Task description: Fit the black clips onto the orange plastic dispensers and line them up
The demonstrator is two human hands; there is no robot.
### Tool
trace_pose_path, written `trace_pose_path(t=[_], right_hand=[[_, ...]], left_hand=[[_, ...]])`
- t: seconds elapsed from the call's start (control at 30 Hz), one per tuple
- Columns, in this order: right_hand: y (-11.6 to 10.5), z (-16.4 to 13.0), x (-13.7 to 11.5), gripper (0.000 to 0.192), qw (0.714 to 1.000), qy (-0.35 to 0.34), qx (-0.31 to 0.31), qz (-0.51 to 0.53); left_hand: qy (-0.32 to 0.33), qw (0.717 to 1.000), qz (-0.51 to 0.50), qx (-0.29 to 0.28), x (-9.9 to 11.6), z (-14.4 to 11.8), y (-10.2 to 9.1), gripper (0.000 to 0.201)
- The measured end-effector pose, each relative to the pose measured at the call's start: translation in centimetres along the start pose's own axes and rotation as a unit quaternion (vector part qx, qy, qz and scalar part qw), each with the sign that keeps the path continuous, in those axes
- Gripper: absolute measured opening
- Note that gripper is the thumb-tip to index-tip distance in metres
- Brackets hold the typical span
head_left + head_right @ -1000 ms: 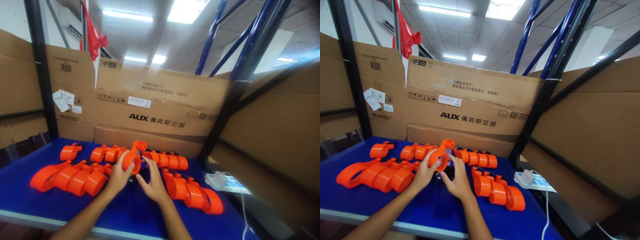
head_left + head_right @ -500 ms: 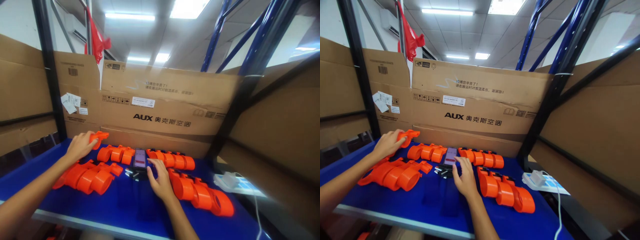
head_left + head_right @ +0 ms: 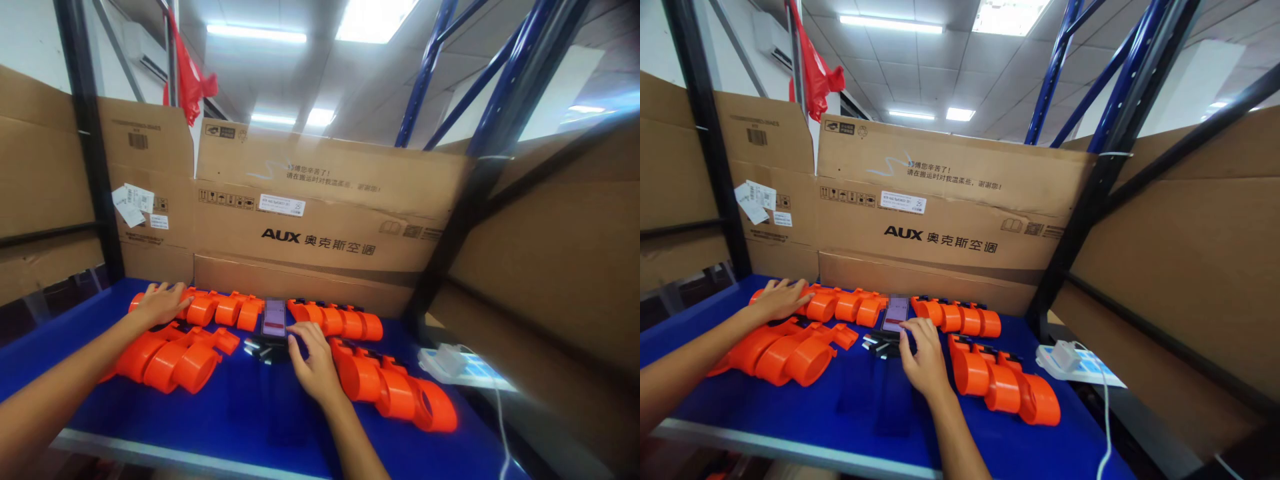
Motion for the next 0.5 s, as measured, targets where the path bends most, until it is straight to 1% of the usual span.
trace_pose_path(t=[0.07, 0.1, 0.17, 0.23, 0.3, 0.37, 0.43, 0.5], right_hand=[[0.0, 0.0, 0.0, 0.018, 1.0, 0.004, -0.002, 0.003], [0.0, 0.0, 0.0, 0.018, 1.0, 0.004, -0.001, 0.004], [-0.1, 0.0, -0.1, 0.019, 1.0, 0.004, 0.003, 0.005], [-0.2, 0.0, -0.1, 0.019, 1.0, 0.004, 0.006, 0.004], [-0.2, 0.0, -0.1, 0.018, 1.0, 0.006, 0.005, 0.001], [-0.1, 0.0, 0.0, 0.018, 1.0, 0.007, 0.0, -0.001], [-0.1, 0.0, 0.0, 0.018, 1.0, 0.006, -0.002, -0.001], [-0.1, 0.0, 0.0, 0.018, 1.0, 0.006, 0.0, 0.001]], left_hand=[[-0.001, 1.0, -0.002, 0.001, -0.6, 0.2, 0.0, 0.045], [-0.006, 1.0, 0.016, -0.011, -1.2, 0.3, 0.0, 0.047], [-0.039, 0.999, 0.036, -0.009, -3.0, 0.5, -0.5, 0.048], [-0.088, 0.995, 0.057, -0.005, -5.2, 0.5, -1.2, 0.051], [-0.123, 0.99, 0.069, -0.019, -6.9, 0.2, -1.4, 0.053], [-0.134, 0.988, 0.069, -0.041, -7.7, -0.1, -1.0, 0.049], [-0.131, 0.988, 0.066, -0.056, -7.8, -0.4, -0.7, 0.043], [-0.126, 0.988, 0.072, -0.055, -7.6, -0.4, -0.9, 0.04]])
Point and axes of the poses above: each hand's wrist, its own z-axis towards the middle knuckle, its own y-axis out of the palm, x = y × z, the point moved 10 cm from there along z, towards the middle knuckle, and after that the axes turned 7 degrees about z, right-handed, at the moved point
